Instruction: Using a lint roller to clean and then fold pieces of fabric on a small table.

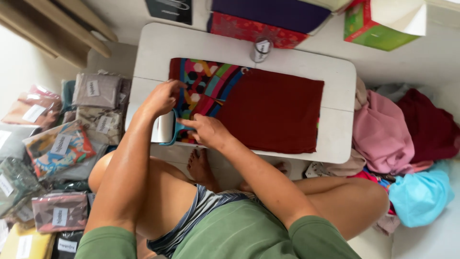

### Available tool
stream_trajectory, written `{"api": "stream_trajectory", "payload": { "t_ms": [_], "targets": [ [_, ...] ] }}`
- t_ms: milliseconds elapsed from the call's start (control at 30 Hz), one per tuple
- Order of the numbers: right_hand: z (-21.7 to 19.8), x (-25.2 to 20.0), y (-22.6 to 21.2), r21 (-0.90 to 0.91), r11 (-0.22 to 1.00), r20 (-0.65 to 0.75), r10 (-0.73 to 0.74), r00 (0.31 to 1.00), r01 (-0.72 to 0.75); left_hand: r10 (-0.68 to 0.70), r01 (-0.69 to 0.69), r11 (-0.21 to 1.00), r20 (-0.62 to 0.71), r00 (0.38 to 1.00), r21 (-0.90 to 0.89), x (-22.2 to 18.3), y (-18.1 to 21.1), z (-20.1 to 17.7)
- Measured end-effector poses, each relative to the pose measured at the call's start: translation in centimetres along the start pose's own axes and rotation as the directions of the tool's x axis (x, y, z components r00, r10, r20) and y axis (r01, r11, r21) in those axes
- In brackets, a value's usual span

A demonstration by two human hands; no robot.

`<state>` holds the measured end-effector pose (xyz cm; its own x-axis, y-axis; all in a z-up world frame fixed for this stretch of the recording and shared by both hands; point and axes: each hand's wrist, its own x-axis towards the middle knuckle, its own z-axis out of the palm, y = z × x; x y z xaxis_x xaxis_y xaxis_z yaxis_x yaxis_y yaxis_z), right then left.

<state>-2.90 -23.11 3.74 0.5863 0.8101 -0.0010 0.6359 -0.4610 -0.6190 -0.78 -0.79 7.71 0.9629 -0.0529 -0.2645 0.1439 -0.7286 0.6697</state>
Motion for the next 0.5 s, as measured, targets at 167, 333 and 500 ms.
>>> {"api": "stream_trajectory", "payload": {
  "t_ms": [167, 333, 500],
  "targets": [
    [-4.3, -5.0, 4.7, 0.058, 0.997, -0.002, -0.058, 0.998, 0.058, 0.043, -0.050, 0.997, 0.113, 0.993, 0.058, 0.3, -1.5, 1.8],
    [-11.5, -13.8, 10.5, 0.054, 0.998, -0.019, -0.026, 0.999, 0.027, 0.022, -0.054, 0.978, 0.158, 0.987, 0.203, 0.8, -1.9, 2.6],
    [-18.6, -22.9, 14.1, 0.008, 0.976, -0.050, 0.220, 0.974, -0.220, -0.104, 0.054, 0.955, 0.160, 0.982, 0.292, 1.7, -2.6, 3.3]
  ]
}}
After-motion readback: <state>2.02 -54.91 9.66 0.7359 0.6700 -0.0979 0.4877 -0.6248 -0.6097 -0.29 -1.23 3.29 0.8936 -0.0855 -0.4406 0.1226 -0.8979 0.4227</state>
